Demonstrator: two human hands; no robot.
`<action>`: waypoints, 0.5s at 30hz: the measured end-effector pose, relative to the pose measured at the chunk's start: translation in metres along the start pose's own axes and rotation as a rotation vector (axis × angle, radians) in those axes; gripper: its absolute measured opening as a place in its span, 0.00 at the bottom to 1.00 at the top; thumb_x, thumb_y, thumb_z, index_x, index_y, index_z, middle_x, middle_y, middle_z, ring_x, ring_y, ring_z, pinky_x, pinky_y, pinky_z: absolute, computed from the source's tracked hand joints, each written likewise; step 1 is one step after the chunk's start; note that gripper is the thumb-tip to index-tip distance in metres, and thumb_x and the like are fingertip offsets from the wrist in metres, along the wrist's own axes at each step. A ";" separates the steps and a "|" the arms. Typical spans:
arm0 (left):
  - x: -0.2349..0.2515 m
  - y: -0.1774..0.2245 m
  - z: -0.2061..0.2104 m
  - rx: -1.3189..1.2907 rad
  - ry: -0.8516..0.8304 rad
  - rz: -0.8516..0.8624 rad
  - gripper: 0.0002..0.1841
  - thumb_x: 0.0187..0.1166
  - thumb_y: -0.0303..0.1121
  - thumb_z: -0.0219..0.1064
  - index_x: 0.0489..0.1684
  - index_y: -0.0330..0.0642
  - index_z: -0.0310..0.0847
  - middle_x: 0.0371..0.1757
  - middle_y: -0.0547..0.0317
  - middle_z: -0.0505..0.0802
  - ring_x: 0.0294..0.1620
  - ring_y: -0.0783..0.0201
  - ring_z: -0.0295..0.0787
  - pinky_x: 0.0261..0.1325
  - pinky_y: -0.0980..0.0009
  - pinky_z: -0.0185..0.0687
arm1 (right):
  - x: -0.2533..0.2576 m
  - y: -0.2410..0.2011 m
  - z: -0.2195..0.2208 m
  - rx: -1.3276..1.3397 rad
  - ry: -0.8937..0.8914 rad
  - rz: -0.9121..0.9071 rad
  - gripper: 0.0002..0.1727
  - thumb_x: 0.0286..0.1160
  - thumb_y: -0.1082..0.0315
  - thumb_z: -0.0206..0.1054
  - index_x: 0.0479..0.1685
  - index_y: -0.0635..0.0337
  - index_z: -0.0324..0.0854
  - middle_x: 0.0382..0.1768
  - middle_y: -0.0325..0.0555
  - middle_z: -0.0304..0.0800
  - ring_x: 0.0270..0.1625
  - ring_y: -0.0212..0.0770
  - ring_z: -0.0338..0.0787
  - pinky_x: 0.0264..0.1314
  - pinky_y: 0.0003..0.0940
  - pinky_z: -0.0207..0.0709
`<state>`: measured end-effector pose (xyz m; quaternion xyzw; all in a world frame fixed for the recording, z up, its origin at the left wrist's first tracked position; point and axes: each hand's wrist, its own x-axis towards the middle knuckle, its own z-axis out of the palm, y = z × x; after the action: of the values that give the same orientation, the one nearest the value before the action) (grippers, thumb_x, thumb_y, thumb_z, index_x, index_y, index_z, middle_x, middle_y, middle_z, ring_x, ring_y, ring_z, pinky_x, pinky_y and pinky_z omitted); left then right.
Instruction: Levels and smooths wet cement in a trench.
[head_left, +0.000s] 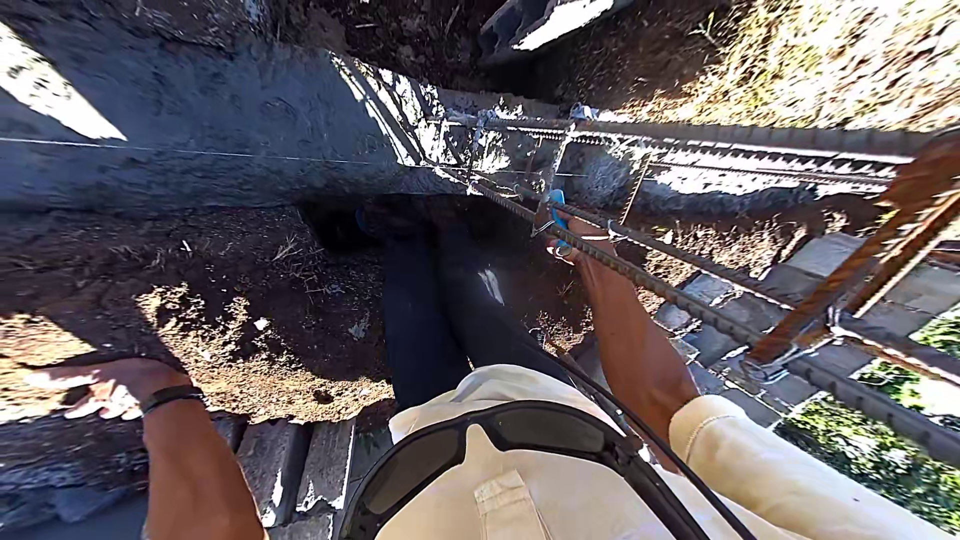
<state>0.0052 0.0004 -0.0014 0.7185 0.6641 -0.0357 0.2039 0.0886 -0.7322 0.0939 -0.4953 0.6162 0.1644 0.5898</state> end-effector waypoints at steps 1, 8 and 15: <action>0.002 -0.001 0.001 0.008 0.003 0.000 0.38 0.92 0.58 0.40 0.93 0.39 0.50 0.86 0.32 0.68 0.85 0.37 0.67 0.79 0.36 0.66 | 0.000 0.002 -0.003 -0.028 -0.012 0.000 0.10 0.89 0.58 0.57 0.51 0.53 0.78 0.28 0.38 0.83 0.21 0.29 0.80 0.18 0.23 0.76; 0.003 -0.004 0.002 -0.054 -0.018 0.011 0.37 0.93 0.57 0.39 0.93 0.39 0.49 0.87 0.33 0.67 0.86 0.39 0.65 0.82 0.39 0.65 | -0.001 0.006 -0.017 0.001 -0.140 0.065 0.15 0.90 0.50 0.53 0.50 0.50 0.76 0.26 0.35 0.80 0.19 0.28 0.80 0.17 0.22 0.77; 0.007 -0.003 0.001 -0.060 -0.021 -0.007 0.41 0.91 0.62 0.34 0.95 0.40 0.47 0.89 0.32 0.63 0.88 0.37 0.61 0.83 0.36 0.63 | 0.003 0.010 -0.025 -0.048 -0.066 0.083 0.13 0.90 0.51 0.56 0.51 0.50 0.76 0.25 0.37 0.80 0.17 0.29 0.77 0.14 0.23 0.73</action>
<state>0.0029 0.0068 -0.0056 0.7094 0.6650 -0.0238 0.2321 0.0671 -0.7483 0.0935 -0.4775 0.6123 0.2195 0.5907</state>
